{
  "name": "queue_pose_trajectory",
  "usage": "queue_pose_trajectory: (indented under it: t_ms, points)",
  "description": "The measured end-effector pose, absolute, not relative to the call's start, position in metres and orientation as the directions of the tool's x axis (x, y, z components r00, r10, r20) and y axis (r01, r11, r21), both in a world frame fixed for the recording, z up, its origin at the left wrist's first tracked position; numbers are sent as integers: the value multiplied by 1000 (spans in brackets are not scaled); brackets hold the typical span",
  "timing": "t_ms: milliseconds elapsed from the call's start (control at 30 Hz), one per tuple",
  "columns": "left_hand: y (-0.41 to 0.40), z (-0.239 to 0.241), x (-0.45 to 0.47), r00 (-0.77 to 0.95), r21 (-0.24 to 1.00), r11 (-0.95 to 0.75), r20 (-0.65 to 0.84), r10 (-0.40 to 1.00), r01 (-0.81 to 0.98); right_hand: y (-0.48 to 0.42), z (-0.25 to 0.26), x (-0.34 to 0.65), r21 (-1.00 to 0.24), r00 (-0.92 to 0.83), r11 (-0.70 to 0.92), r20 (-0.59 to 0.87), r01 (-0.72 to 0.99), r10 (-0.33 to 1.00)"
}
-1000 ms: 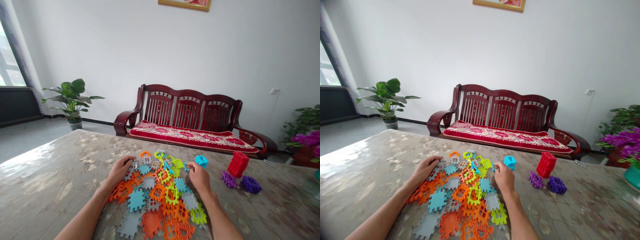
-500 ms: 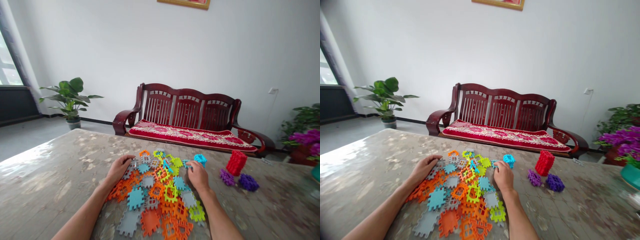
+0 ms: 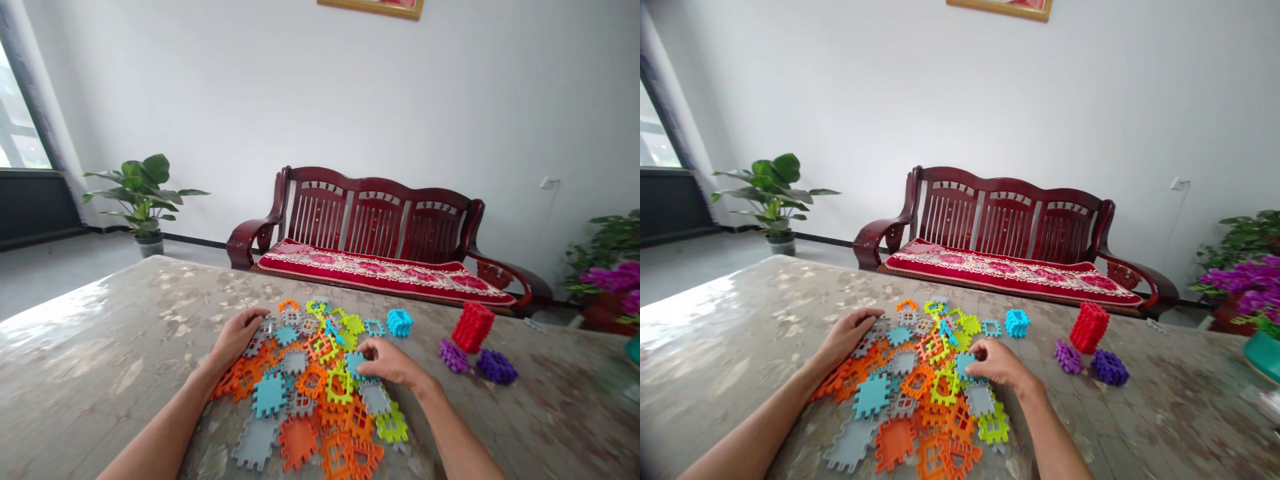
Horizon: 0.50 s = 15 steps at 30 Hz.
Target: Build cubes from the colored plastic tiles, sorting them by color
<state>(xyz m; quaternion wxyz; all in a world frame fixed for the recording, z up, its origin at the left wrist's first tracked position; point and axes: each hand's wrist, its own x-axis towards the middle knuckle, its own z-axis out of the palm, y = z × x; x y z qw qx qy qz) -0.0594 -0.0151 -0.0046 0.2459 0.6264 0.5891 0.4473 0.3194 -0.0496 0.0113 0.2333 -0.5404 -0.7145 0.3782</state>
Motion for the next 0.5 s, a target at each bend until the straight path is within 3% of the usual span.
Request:
queue_pose_trajectory:
  t_ms: [200,333,500]
  points:
    - [-16,-2,-59,-106,846,-177,264,959,502,-53,9,317,-915,-192,-8,-93,403,977]
    - [-18,3,-57,-119,842,-163,258,959,515,-51,13,329,-949,28,-119,-116,292,993]
    - [-18,2,-58,-96,835,-171,257,962,522,-45,5,355,-887,225,-62,48,457,973]
